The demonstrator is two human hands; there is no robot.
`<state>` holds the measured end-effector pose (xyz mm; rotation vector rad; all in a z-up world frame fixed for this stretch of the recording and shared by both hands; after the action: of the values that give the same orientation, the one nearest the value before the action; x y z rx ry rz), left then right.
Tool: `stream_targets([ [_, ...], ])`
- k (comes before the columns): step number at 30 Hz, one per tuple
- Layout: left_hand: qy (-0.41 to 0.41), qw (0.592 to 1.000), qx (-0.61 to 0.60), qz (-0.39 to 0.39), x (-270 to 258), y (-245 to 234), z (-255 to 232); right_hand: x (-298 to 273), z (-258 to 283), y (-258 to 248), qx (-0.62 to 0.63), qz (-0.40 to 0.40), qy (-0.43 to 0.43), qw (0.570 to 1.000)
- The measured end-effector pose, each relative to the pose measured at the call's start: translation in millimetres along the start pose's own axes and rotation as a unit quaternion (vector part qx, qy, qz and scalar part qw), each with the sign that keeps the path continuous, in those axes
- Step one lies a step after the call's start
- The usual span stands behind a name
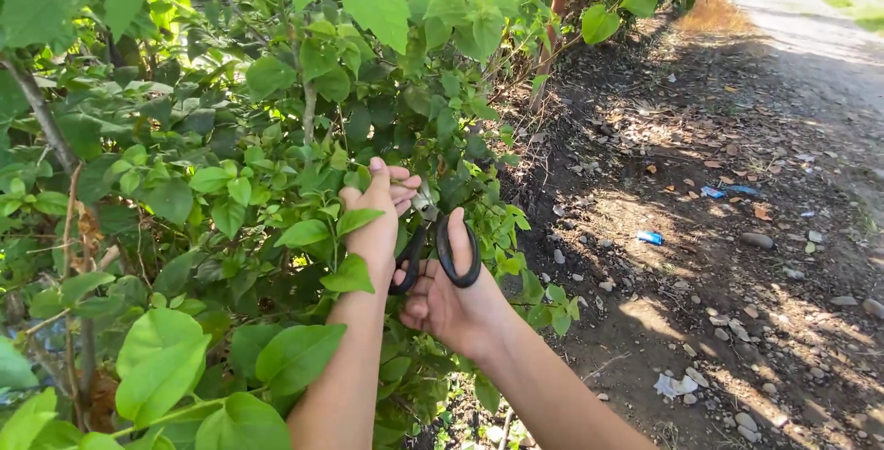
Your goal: Trimming leaves from a bush using scissors.
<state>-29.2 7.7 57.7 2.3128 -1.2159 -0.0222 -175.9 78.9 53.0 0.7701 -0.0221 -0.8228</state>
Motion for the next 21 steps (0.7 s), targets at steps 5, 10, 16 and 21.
stream_targets([
  [5,-0.043,0.997,0.053,0.034,5,0,10,12,7,-7,0.025,0.010,-0.008,1.000],
  [10,-0.032,0.993,0.095,0.054,0,-1,12,21,7,-11,0.072,0.042,-0.017,0.996],
  [16,-0.115,0.988,0.099,0.033,-19,0,-8,26,7,-8,0.131,0.112,-0.014,0.985],
  [21,-0.103,0.983,0.146,0.036,-24,0,-9,25,5,-7,0.195,0.060,0.002,0.979],
])
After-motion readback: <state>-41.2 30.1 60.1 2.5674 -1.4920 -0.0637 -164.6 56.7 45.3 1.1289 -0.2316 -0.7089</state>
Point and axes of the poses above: each hand's wrist, its own x-axis towards the middle knuckle, its own y-axis out of the palm, z = x × y, the point moved 2 cm from there along x, towards the middle knuckle, and after that the axes turned 3 degrees about -z, right-handed, at the moved point
